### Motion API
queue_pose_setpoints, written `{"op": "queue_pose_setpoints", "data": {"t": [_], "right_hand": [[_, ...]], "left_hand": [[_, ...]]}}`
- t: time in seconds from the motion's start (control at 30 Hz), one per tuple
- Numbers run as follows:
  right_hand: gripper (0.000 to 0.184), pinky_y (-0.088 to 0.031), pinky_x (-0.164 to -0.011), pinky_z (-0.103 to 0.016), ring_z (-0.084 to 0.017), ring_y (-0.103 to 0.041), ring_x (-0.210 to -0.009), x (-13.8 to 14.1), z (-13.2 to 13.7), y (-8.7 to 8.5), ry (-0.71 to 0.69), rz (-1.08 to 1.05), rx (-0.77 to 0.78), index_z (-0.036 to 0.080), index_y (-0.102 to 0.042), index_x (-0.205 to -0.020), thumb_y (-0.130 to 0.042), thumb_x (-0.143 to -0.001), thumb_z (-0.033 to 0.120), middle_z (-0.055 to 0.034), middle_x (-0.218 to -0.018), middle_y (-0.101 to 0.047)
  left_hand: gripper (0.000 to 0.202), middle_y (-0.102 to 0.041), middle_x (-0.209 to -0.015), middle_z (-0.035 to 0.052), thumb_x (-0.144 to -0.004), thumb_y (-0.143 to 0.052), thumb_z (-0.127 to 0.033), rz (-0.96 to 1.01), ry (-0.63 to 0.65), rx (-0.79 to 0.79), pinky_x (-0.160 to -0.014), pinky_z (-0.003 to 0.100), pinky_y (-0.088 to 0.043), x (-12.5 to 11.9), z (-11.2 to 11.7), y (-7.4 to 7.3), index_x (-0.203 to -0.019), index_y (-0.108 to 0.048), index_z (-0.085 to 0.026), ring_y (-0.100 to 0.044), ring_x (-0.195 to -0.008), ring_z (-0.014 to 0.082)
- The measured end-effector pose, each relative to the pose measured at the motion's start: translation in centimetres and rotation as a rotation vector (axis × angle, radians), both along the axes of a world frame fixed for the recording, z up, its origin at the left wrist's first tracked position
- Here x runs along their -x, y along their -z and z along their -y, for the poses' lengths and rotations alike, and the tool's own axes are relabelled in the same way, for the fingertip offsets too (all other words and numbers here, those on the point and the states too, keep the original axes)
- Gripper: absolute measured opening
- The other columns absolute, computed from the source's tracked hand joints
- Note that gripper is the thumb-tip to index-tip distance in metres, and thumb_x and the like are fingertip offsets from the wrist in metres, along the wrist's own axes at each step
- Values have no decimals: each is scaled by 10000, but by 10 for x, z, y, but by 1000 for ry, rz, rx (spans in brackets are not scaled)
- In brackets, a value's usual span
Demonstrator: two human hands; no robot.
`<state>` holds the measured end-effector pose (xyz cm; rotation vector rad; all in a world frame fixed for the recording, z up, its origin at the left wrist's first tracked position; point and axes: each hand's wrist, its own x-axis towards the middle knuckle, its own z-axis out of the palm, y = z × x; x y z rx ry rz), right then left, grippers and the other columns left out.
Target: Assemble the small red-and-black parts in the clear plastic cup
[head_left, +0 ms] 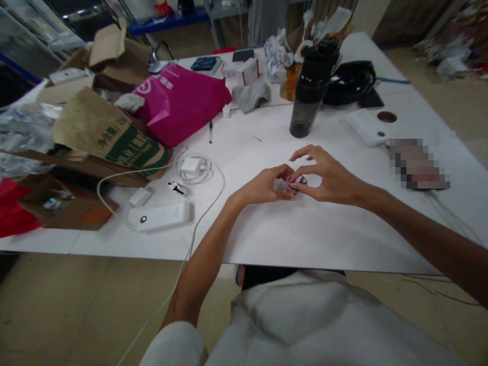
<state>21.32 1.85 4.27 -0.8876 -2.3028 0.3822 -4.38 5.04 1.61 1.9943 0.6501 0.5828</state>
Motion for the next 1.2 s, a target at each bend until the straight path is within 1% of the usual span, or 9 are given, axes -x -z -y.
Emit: {"op": "queue_pose_setpoints", "data": {"t": [0.27,0.4,0.6,0.77,0.93,1.2], "right_hand": [[15,-566,-1154,-681,-407,-671,-1342,1,-2,-1,13,-10,24,296,-871,-962,-863,-952,288,-132,-1397,-728],[17,-575,-1146,-661,-398,-669,-1345,2,-3,-1,13,6,8,293,-867,-973,-855,-962,291,-134,-1388,-728],[23,-580,-1136,-659,-396,-677,-1333,2,-3,-3,2,23,-5,284,-862,-972,-840,-968,281,-137,-1372,-732],[35,-572,-1143,-672,-404,-678,-1333,1,-5,-2,8,24,3,285,-868,-984,-855,-953,280,-140,-1393,-732],[41,-577,-1129,-671,-408,-683,-1337,1,-6,-1,6,36,-7,276,-868,-989,-842,-959,267,-145,-1402,-729],[51,-572,-1134,-669,-404,-676,-1338,2,-6,-1,14,37,9,284,-864,-990,-839,-953,259,-138,-1399,-729]], "left_hand": [[475,-814,-1286,86,-866,-971,-409,-11,-4,8,-1109,451,-553,0,0,-1,-1235,-736,-223,-741,-1157,267],[468,-819,-1266,79,-864,-976,-396,2,-1,17,-1090,434,-555,0,1,-1,-1223,-733,-219,-742,-1139,257],[471,-819,-1263,77,-862,-974,-398,-13,-11,10,-1087,436,-553,0,1,-2,-1224,-732,-218,-740,-1136,257],[477,-815,-1249,84,-856,-972,-429,-34,-18,3,-1092,451,-550,0,0,-1,-1209,-729,-220,-738,-1146,271],[488,-807,-1217,75,-857,-982,-448,-36,-18,-7,-1070,442,-554,1,0,1,-1202,-720,-223,-737,-1132,266],[477,-805,-1233,81,-859,-974,-438,-42,-22,1,-1083,449,-552,0,1,-3,-1201,-721,-222,-736,-1147,273]]}}
